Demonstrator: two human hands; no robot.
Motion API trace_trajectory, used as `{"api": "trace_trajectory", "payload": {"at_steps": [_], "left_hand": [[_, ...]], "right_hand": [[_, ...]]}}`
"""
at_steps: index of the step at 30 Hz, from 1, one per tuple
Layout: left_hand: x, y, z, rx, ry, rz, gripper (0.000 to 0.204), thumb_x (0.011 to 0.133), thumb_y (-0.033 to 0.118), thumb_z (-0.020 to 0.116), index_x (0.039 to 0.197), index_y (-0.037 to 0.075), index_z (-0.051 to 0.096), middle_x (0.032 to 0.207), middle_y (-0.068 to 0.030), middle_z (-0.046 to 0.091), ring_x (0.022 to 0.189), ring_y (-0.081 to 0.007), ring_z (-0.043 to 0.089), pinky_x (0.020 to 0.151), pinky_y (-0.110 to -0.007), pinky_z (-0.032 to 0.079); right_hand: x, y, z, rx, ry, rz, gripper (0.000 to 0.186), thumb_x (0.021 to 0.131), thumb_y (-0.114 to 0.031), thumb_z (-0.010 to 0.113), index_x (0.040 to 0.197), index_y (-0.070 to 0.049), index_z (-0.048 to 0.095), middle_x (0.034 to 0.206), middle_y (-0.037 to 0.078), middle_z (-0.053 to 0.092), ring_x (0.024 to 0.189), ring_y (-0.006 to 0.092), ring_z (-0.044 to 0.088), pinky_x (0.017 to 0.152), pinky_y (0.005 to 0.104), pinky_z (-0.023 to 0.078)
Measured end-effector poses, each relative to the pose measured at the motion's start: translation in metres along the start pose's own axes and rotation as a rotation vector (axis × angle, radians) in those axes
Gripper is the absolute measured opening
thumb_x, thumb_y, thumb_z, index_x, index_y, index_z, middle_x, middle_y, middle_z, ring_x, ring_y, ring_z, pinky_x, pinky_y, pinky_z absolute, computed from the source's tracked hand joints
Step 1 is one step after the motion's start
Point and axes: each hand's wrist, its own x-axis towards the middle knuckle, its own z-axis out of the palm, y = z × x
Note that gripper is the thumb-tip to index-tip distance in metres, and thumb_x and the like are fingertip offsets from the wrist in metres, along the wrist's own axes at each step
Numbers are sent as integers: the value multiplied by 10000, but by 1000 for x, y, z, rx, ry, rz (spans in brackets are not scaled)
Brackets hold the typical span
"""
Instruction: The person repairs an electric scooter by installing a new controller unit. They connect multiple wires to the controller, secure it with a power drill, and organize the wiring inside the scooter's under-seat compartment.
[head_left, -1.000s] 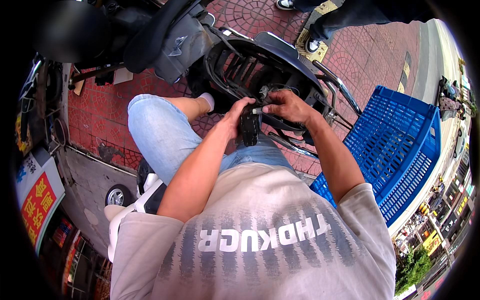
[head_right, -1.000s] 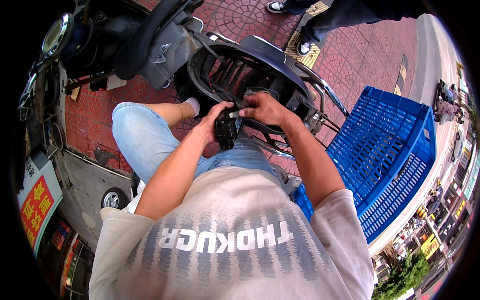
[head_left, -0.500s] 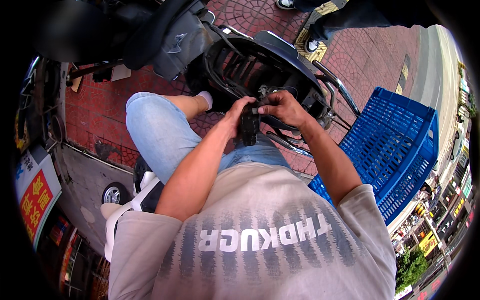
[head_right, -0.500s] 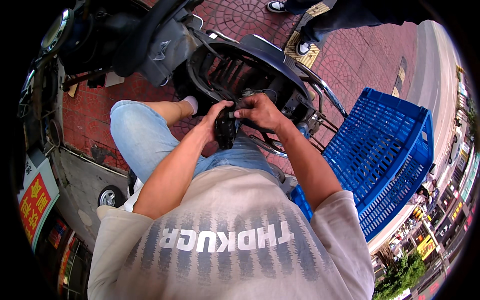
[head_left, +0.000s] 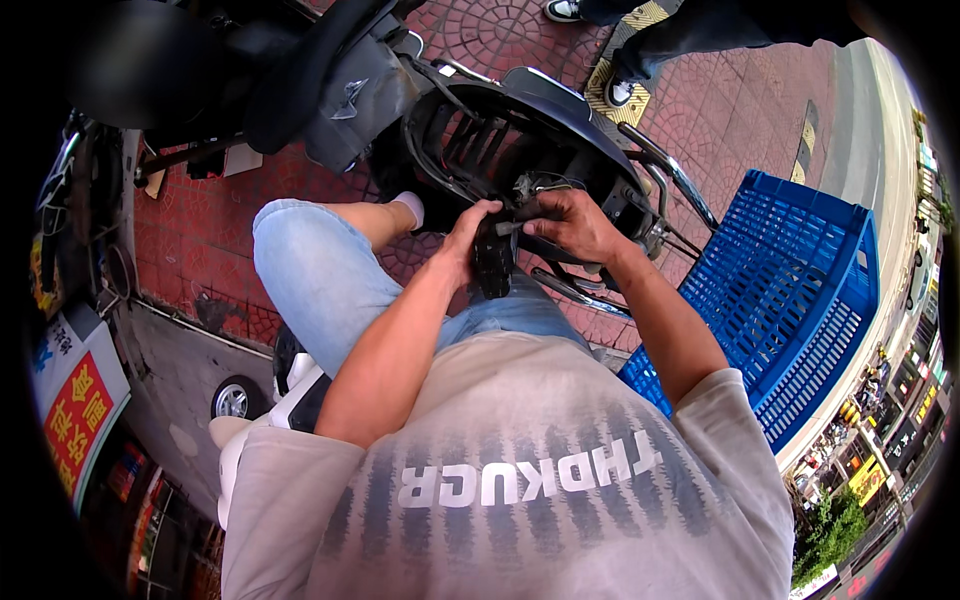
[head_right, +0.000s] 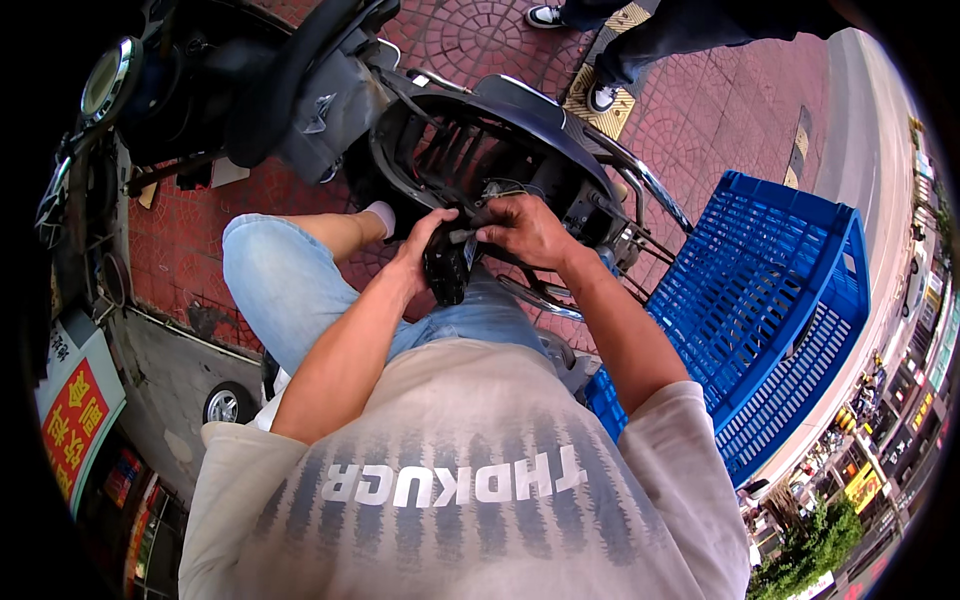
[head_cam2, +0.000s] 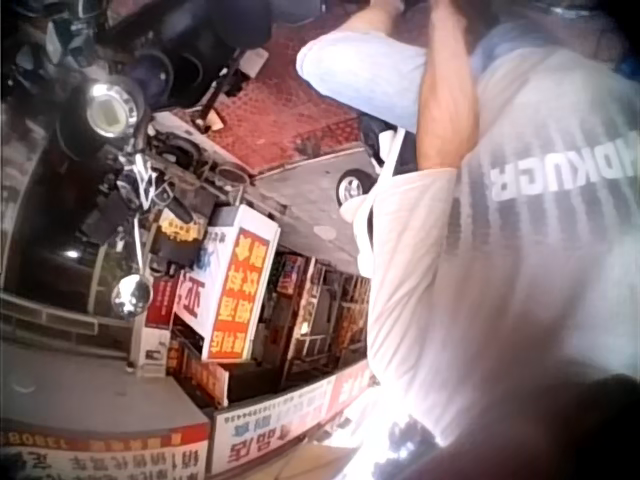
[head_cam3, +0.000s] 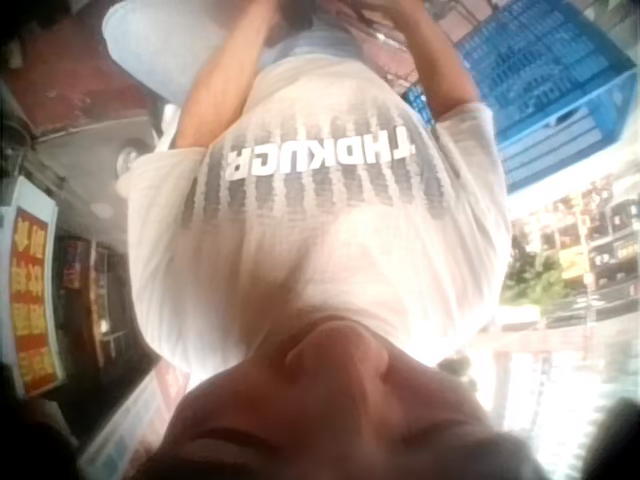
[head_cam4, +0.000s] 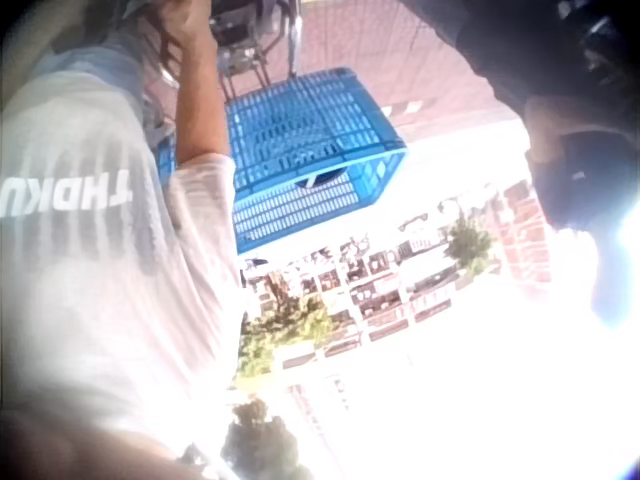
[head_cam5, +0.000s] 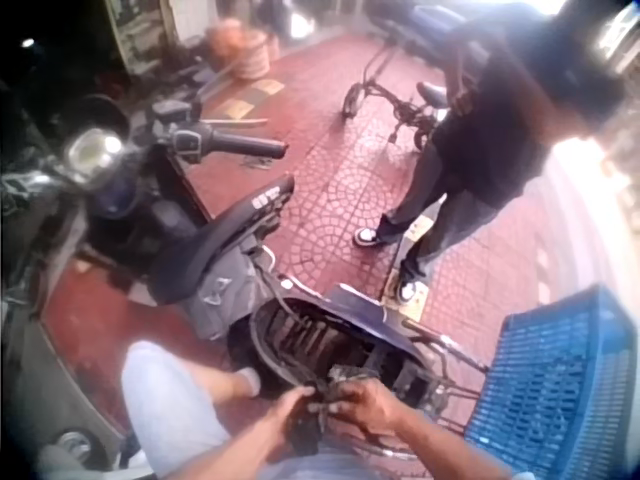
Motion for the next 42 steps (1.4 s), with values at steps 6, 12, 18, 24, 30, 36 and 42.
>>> {"api": "trace_trajectory", "payload": {"at_steps": [6,12,18,24,30,36,42], "left_hand": [[-2,3,2,4,31,-14,399,956,471,669,1092,99,712,840,-34,703,694,-175,675,612,-330,562],[-9,2,11,-38,-17,3,379,954,467,674,1076,111,717,819,-22,679,702,-172,669,618,-330,563],[-18,-1,21,15,48,41,386,957,463,669,1108,110,707,844,-14,678,733,-173,674,648,-331,572],[-13,-7,11,80,61,69,407,947,427,622,1106,63,711,866,-68,716,730,-205,699,676,-382,608],[-23,-5,22,18,52,77,364,921,345,569,1046,40,724,861,-101,731,705,-226,704,649,-406,616],[-8,-13,-2,-28,36,162,399,889,305,552,1106,15,721,928,-120,745,758,-244,716,708,-425,622],[-10,3,-6,-57,-17,157,466,900,322,536,1195,13,721,1045,-141,775,883,-277,754,850,-438,635]], "right_hand": [[0,-4,6,60,20,33,120,921,-20,792,1026,37,776,913,94,775,866,147,693,819,345,557],[1,-1,16,80,11,51,119,944,-28,788,1038,45,782,934,81,773,898,126,680,846,331,559],[0,-8,13,-135,29,45,155,913,-67,800,1037,25,784,916,141,771,870,232,735,824,378,568],[-26,-30,10,-342,283,-197,187,910,-103,779,1048,22,765,931,166,766,816,274,748,760,388,575],[-46,1,5,95,749,43,173,930,-88,742,1053,34,732,896,112,729,796,160,679,767,313,548],[-43,15,-4,-254,612,-12,450,847,-111,767,1276,-18,668,1136,168,687,1054,336,676,969,410,538],[-19,-8,-1,22,247,40,432,877,-36,730,1306,-11,696,1166,169,760,1100,258,717,985,371,552]]}}
